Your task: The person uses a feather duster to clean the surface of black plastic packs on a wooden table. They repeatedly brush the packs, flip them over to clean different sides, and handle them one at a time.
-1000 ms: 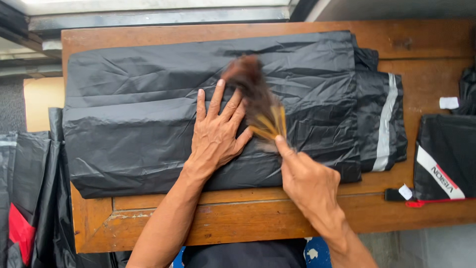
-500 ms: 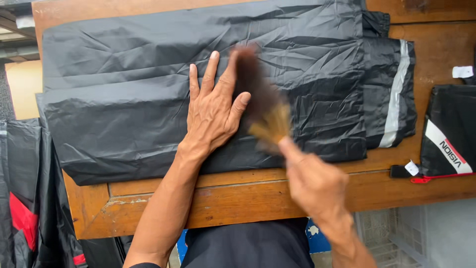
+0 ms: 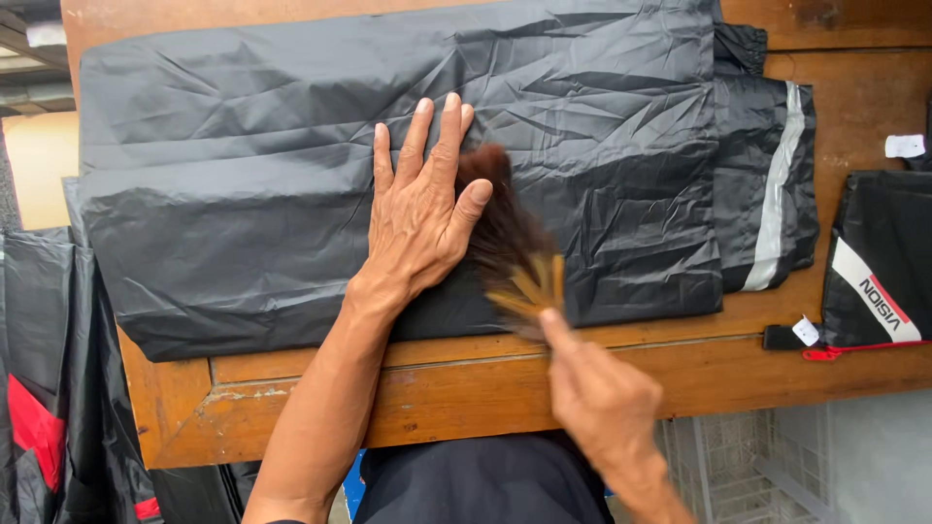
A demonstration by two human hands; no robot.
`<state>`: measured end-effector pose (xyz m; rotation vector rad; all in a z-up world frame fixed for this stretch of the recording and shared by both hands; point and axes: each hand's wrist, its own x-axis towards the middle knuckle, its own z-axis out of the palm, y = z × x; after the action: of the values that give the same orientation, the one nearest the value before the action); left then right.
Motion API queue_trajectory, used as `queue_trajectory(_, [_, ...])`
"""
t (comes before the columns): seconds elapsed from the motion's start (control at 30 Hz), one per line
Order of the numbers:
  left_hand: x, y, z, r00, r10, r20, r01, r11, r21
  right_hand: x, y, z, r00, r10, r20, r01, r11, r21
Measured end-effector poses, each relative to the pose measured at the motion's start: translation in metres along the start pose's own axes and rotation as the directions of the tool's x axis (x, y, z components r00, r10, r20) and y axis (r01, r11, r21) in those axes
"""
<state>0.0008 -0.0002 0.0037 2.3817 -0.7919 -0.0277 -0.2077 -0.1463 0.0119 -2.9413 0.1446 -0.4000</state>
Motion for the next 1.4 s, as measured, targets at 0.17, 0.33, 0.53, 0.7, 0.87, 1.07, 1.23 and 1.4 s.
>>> queue_trajectory(0.17, [0.0, 0.002, -0.003, 0.999, 0.005, 0.049, -0.006, 1.0, 0.023, -0.005, 0.086, -0.009, 0.929, 0.37, -0.005, -0.369, 0.925, -0.089])
queue_trajectory(0.33, [0.014, 0.012, -0.02, 0.987, -0.068, 0.143, 0.067, 0.998, 0.01, 0.003, 0.075, -0.017, 0.944, 0.325, -0.047, -0.328, 0.937, -0.115])
queue_trajectory(0.53, [0.04, 0.032, -0.051, 0.917, -0.225, 0.329, 0.235, 0.972, 0.01, -0.005, -0.005, -0.012, 0.957, -0.282, 0.064, 0.244, 0.906, 0.347])
queue_trajectory(0.7, [0.064, 0.035, -0.051, 0.906, -0.222, 0.36, 0.17, 0.97, 0.171, 0.021, 0.002, -0.016, 0.91, -0.415, -0.006, 0.388, 0.847, 0.365])
queue_trajectory(0.87, [0.085, 0.047, -0.054, 0.87, -0.312, 0.382, 0.268, 0.949, 0.165, 0.041, -0.026, 0.029, 0.953, -0.302, 0.012, 0.292, 0.931, 0.217])
queue_trajectory(1.07, [0.088, 0.03, -0.022, 0.936, -0.235, 0.261, 0.196, 0.966, 0.167, 0.057, -0.084, 0.018, 0.777, -0.611, 0.152, 0.502, 0.747, 0.437])
queue_trajectory(1.23, [0.049, 0.006, -0.033, 0.987, -0.005, 0.16, 0.004, 1.0, 0.006, 0.087, -0.084, 0.01, 0.92, -0.392, 0.012, 0.341, 0.813, 0.473])
queue_trajectory(1.4, [0.025, -0.001, -0.021, 0.995, -0.007, -0.097, 0.031, 0.97, 0.243, 0.071, -0.086, 0.059, 0.848, -0.412, 0.334, 0.374, 0.911, 0.176])
